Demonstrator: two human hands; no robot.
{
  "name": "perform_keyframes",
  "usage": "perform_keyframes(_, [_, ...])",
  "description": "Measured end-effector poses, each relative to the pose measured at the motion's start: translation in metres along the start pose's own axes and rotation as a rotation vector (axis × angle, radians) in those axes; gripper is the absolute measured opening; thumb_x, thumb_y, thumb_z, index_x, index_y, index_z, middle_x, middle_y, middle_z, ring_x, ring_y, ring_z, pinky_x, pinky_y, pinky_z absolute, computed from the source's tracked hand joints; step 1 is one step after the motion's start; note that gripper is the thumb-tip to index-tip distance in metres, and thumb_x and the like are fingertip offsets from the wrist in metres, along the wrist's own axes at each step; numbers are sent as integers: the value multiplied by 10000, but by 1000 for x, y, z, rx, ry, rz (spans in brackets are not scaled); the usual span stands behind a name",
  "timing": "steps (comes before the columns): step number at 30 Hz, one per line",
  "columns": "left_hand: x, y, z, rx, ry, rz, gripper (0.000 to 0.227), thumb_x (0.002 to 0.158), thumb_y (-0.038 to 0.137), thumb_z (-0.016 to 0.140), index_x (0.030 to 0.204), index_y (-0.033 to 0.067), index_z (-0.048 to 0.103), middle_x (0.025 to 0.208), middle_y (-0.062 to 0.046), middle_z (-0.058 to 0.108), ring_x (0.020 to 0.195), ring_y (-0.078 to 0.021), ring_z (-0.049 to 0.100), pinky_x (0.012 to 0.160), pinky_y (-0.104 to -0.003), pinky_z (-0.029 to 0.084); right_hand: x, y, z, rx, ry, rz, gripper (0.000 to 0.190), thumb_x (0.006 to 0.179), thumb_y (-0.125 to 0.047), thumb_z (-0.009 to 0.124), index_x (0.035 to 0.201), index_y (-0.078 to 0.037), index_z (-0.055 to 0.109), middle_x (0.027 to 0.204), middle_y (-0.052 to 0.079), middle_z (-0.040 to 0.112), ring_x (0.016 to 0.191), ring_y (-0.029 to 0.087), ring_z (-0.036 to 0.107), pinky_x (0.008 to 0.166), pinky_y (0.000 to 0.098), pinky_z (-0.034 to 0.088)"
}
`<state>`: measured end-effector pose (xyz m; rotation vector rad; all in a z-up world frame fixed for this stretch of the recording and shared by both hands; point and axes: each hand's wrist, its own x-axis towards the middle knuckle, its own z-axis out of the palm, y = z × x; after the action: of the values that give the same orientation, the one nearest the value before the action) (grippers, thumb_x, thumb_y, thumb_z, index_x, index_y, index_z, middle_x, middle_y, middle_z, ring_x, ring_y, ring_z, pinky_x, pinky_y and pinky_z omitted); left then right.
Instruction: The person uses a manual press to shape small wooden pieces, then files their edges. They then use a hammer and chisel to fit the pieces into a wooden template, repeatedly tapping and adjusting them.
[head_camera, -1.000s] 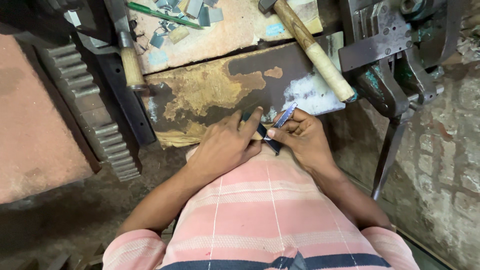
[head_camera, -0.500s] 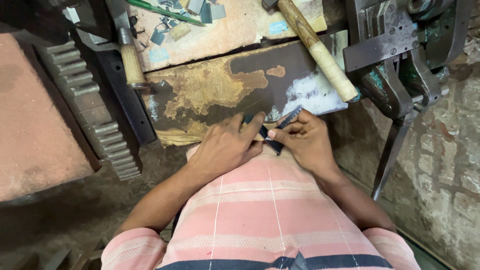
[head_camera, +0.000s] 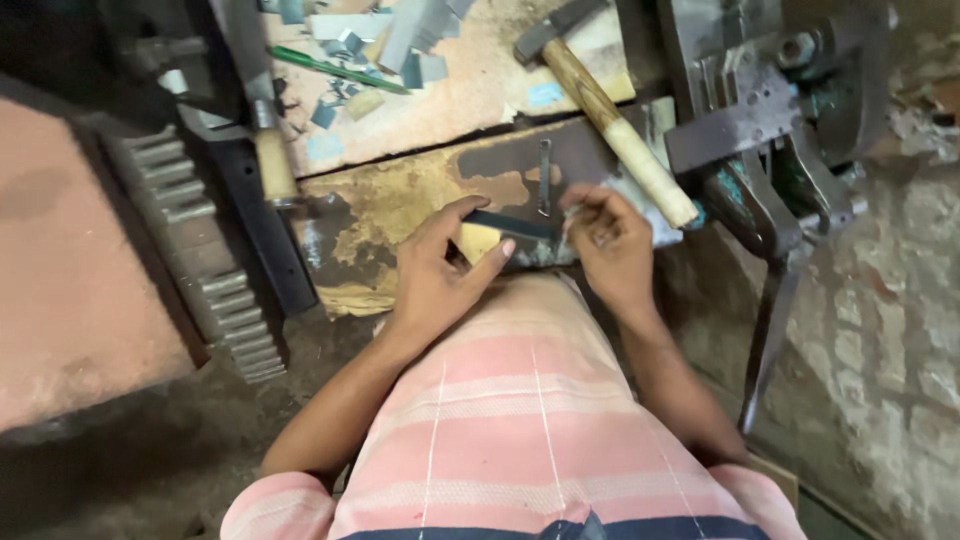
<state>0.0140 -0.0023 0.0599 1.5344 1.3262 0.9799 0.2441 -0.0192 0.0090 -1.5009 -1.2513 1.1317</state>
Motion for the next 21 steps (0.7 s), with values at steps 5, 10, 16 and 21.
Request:
perform_keyframes(5, [-1,-5,6,-91,-33,38,457,1016,165,706,1416,-9,570,1304,-178,680,1125,-165,695,927,-301,574,-8,-8,24,478,-366,178,348,929,-43,748,1248,23,627,1151,67,696,994,82,681,878,252,578])
perform_keyframes(10, [-11,-24,15,-556,-76,-199,402,984,89,706,1336,-2,536,1123,-76,690,1032,-105,674,907,-268,573,-6,2,29,405,-158,316,244,946,-90,779,1133,56,719,921,43,729,748,64,600,648,221,474])
perform_keyframes(16, [-22,-53,14,-614,-91,-219,154,920,-5,767,1017,-15,647,922,-23,685,813,-59,634,704,-214,518,-15,10,14,746,-370,391,314,920,-152,763,1150,60,731,907,50,738,720,68,603,627,211,461])
perform_keyframes(21, [-17,-54,-7,-461,215,-172,92,1000,111,672,1050,34,669,888,27,647,753,-29,570,663,-178,475,1,4,21,761,-448,263,303,985,-179,760,1170,58,730,919,82,713,735,102,599,642,238,474])
